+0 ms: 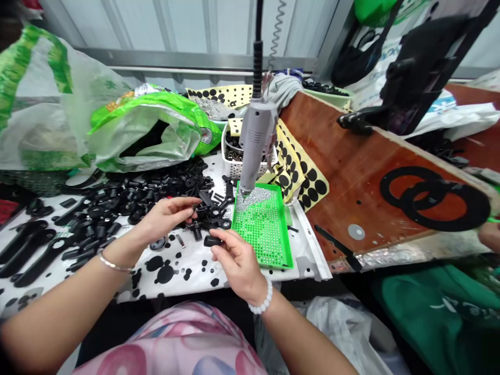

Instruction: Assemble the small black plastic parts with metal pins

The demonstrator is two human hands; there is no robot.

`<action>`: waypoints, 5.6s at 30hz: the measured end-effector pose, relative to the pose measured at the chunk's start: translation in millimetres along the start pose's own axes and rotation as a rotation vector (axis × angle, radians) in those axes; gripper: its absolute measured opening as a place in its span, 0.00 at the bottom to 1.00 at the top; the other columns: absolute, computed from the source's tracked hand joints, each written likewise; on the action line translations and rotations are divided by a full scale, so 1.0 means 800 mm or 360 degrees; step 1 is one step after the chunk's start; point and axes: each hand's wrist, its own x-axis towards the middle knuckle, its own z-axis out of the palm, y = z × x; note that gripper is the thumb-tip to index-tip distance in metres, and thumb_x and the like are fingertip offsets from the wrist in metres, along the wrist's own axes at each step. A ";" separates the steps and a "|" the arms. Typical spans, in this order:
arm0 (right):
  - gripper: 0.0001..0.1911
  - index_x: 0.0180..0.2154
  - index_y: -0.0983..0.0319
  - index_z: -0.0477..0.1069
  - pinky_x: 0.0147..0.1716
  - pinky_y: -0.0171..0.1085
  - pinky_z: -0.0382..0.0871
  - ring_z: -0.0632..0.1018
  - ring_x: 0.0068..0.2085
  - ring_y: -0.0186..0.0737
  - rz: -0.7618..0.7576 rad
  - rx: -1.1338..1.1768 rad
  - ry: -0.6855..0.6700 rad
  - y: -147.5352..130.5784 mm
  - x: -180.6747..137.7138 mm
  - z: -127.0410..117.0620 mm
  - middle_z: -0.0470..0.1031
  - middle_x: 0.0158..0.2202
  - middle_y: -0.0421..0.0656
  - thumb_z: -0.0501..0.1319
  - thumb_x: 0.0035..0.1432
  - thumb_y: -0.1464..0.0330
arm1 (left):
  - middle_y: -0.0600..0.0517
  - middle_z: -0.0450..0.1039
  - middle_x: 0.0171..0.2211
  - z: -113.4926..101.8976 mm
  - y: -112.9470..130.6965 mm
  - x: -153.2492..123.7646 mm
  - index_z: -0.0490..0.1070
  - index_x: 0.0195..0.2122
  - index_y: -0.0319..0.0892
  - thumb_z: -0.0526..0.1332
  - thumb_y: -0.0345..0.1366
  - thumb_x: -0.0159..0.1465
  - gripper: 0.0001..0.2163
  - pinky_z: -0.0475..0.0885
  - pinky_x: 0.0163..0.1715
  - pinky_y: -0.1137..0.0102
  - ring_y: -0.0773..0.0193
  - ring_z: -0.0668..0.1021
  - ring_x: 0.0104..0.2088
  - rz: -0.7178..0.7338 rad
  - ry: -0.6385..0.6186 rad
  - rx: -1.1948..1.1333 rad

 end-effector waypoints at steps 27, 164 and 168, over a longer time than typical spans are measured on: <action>0.16 0.42 0.62 0.74 0.28 0.33 0.71 0.74 0.23 0.28 0.0521 0.0709 -0.0426 0.011 -0.006 0.092 0.76 0.27 0.40 0.64 0.50 0.65 | 0.55 0.68 0.22 -0.007 -0.019 -0.147 0.67 0.34 0.38 0.58 0.43 0.59 0.12 0.67 0.23 0.75 0.71 0.70 0.21 -0.0055 0.0456 -0.0368; 0.21 0.46 0.64 0.67 0.16 0.28 0.56 0.65 0.16 0.23 0.0774 0.0384 -0.0792 0.010 0.010 0.159 0.73 0.28 0.41 0.55 0.58 0.56 | 0.57 0.56 0.18 -0.094 -0.121 -0.248 0.57 0.22 0.42 0.47 0.38 0.65 0.14 0.58 0.24 0.73 0.69 0.63 0.21 -0.0300 0.1390 0.0780; 0.20 0.44 0.64 0.69 0.16 0.28 0.55 0.64 0.16 0.23 0.0769 0.0346 -0.0812 0.013 0.009 0.154 0.72 0.27 0.40 0.56 0.58 0.56 | 0.54 0.65 0.20 -0.132 -0.130 -0.262 0.62 0.23 0.42 0.46 0.40 0.65 0.15 0.58 0.25 0.73 0.67 0.69 0.23 -0.0759 0.1386 0.1174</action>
